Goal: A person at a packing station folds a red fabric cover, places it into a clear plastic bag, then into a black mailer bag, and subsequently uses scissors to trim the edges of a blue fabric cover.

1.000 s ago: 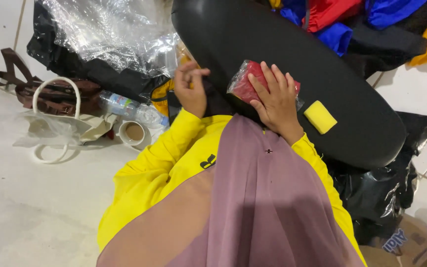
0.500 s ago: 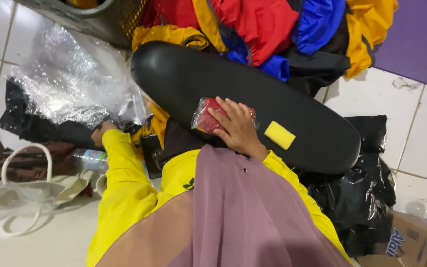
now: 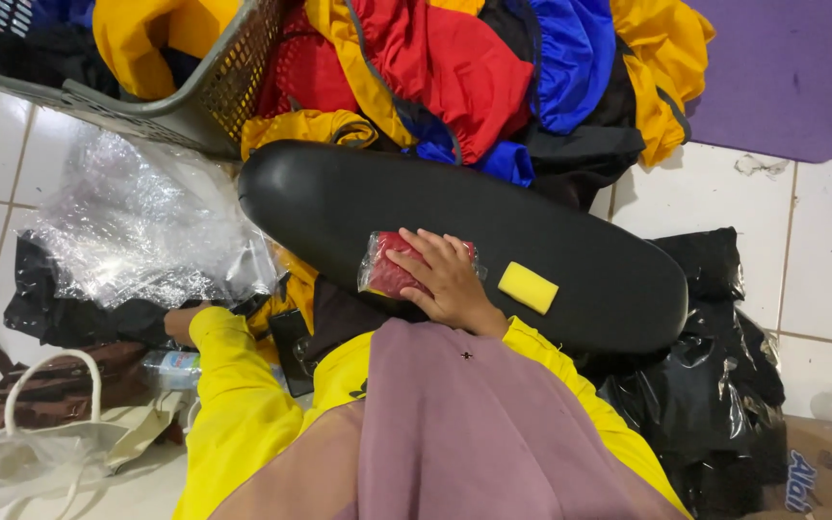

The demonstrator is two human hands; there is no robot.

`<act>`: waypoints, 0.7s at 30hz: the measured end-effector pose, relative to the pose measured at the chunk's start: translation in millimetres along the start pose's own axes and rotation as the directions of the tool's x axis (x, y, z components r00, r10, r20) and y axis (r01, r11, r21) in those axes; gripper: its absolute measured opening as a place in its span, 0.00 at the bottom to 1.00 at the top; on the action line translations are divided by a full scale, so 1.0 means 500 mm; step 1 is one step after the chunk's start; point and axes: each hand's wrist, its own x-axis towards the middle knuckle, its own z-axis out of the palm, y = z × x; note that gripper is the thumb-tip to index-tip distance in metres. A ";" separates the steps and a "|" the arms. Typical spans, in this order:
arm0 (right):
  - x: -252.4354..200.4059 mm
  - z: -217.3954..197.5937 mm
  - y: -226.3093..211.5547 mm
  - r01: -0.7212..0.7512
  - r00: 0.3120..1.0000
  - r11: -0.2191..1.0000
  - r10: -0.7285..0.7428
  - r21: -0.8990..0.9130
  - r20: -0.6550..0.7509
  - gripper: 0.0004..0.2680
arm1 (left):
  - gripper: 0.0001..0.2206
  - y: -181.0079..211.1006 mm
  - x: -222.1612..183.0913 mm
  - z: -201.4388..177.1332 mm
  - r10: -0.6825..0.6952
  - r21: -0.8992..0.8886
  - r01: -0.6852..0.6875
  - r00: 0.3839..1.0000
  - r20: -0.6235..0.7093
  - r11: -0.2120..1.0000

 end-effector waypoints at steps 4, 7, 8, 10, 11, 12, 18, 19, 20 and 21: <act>0.001 -0.001 0.001 0.003 1.000 1.000 -0.003 0.009 -0.007 0.21 | 0.24 0.043 -0.085 -0.053 -0.039 0.742 -0.075 0.990 0.136 0.666; 0.001 -0.002 -0.001 -0.008 1.000 1.000 0.008 0.005 0.000 0.21 | 0.15 0.033 -0.139 -0.084 0.058 0.233 -0.053 0.998 -0.015 0.971; 0.001 -0.001 0.000 -0.006 1.000 1.000 0.006 -0.001 -0.002 0.21 | 0.14 0.030 -0.133 -0.080 0.063 0.272 -0.058 0.998 -0.009 0.961; 0.001 -0.002 0.001 -0.004 1.000 1.000 0.004 -0.010 -0.006 0.21 | 0.13 0.001 -0.050 -0.039 0.072 0.308 -0.068 0.997 -0.001 0.949; 0.001 -0.004 0.000 -0.003 1.000 1.000 0.003 -0.005 -0.007 0.21 | 0.14 -0.026 0.027 -0.002 0.079 0.241 -0.074 0.997 -0.011 0.968; 0.001 -0.004 -0.002 -0.001 1.000 1.000 0.001 0.002 -0.007 0.21 | 0.16 -0.054 0.104 0.035 0.084 0.172 -0.079 0.996 -0.022 0.982; 0.001 -0.003 -0.001 -0.012 1.000 1.000 0.012 0.018 -0.006 0.21 | 0.28 -0.061 0.141 0.031 0.182 0.187 -0.200 0.977 0.107 0.962; -0.001 -0.003 -0.002 -0.015 1.000 1.000 0.015 0.020 -0.004 0.21 | 0.28 -0.055 0.112 0.015 0.181 0.191 -0.199 0.978 0.108 0.961; 0.000 -0.004 -0.002 -0.017 1.000 0.999 0.017 0.027 -0.001 0.21 | 0.25 -0.045 0.083 0.000 0.169 0.231 -0.190 0.980 0.107 0.954; 0.000 -0.005 -0.002 -0.020 1.000 0.999 0.020 0.034 0.002 0.21 | 0.23 -0.036 0.054 -0.014 0.157 0.272 -0.180 0.982 0.107 0.945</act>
